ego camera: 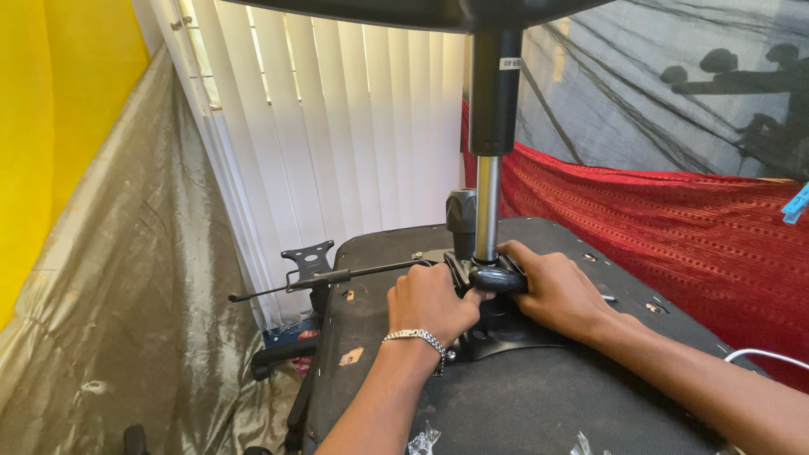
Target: The person uses a screwdriver to tighten screws on the underside of an office chair seat, then attaches a black plastic backrest support to the seat. The chair base with wheels is visible nearby.
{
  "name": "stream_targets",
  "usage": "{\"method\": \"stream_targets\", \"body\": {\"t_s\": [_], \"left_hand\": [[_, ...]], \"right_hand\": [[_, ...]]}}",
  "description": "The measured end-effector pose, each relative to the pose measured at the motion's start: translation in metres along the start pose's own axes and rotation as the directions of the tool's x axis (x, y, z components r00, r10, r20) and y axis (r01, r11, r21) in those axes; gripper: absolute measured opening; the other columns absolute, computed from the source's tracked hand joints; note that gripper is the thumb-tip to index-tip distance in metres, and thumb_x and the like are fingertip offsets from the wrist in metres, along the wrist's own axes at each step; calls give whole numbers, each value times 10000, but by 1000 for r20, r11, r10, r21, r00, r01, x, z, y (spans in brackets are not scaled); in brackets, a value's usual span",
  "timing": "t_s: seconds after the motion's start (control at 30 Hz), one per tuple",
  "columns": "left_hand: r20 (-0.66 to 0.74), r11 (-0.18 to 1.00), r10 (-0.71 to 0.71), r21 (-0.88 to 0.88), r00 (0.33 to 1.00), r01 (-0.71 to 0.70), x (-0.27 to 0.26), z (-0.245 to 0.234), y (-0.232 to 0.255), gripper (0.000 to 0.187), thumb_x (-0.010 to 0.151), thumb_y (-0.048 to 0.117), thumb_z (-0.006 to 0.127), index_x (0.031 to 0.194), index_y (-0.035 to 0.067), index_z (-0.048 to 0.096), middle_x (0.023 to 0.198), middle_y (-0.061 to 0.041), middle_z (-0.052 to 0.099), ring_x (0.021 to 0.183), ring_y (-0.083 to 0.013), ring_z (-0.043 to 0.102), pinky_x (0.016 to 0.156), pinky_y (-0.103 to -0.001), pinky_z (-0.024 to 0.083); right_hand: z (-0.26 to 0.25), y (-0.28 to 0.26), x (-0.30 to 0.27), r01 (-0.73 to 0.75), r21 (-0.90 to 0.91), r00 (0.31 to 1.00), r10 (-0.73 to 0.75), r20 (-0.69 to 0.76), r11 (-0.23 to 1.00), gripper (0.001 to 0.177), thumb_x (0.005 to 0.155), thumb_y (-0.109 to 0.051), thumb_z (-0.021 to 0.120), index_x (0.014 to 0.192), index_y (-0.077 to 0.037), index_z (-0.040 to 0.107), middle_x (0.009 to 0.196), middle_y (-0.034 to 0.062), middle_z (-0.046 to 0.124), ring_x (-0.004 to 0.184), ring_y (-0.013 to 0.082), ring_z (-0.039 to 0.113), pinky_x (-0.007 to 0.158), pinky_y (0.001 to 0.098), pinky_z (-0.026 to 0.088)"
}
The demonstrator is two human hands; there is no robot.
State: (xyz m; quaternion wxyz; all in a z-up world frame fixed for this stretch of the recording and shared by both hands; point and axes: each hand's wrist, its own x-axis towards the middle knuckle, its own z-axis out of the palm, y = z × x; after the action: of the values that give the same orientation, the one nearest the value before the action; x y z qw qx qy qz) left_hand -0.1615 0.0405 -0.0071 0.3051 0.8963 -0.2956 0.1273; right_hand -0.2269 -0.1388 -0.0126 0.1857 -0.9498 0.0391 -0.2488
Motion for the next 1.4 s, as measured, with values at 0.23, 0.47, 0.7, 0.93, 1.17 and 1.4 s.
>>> {"method": "stream_targets", "body": {"t_s": [0.23, 0.47, 0.7, 0.93, 1.17, 1.4], "left_hand": [[81, 999, 19, 25, 997, -21, 6, 11, 1, 441, 755, 444, 815, 843, 15, 760, 833, -218, 728, 856, -398, 724, 807, -476, 574], [34, 992, 51, 117, 998, -55, 16, 31, -10, 248, 793, 261, 773, 880, 31, 740, 883, -211, 723, 880, -412, 711, 800, -502, 562], [51, 985, -11, 173, 999, 2, 16, 35, -8, 252, 772, 246, 783, 901, 36, 731, 921, -207, 724, 917, -405, 708, 832, -498, 563], [46, 982, -22, 188, 999, 13, 17, 30, -13, 356, 754, 358, 804, 899, 37, 755, 947, -209, 716, 930, -406, 707, 840, -497, 562], [30, 990, -30, 142, 999, 25, 10, 32, -24, 357, 777, 355, 785, 885, 17, 748, 908, -208, 727, 916, -400, 713, 835, -485, 565], [4, 980, 20, 199, 1000, -21, 4, 30, -22, 327, 776, 327, 777, 891, 21, 749, 883, -210, 718, 888, -409, 712, 815, -493, 565]], "right_hand": [[2, 6, 2, -86, 22, 995, 85, 53, 996, 545, 785, -101, 704, 1306, -182, 565, 874, 218, 741, 900, 400, 721, 763, 505, 530], [13, 13, 10, -42, -125, 998, 49, 50, 991, 601, 753, -88, 685, 1327, -185, 532, 901, 223, 729, 926, 434, 691, 811, 545, 528], [21, 20, 15, 14, -221, 995, 8, 95, 975, 615, 731, -98, 708, 1309, -133, 499, 875, 249, 704, 904, 472, 666, 804, 586, 519], [24, 25, 16, 54, -177, 995, -38, 91, 983, 542, 752, -80, 685, 1270, -108, 530, 872, 248, 708, 913, 467, 666, 805, 582, 517], [0, 6, 20, -58, -40, 974, 65, 215, 998, 518, 791, -222, 758, 1278, -191, 586, 907, 180, 759, 875, 376, 745, 817, 489, 561], [11, 2, 16, 103, -350, 987, -51, 154, 931, 413, 777, -192, 736, 1168, -134, 613, 847, 185, 731, 860, 412, 701, 760, 539, 543]]}}
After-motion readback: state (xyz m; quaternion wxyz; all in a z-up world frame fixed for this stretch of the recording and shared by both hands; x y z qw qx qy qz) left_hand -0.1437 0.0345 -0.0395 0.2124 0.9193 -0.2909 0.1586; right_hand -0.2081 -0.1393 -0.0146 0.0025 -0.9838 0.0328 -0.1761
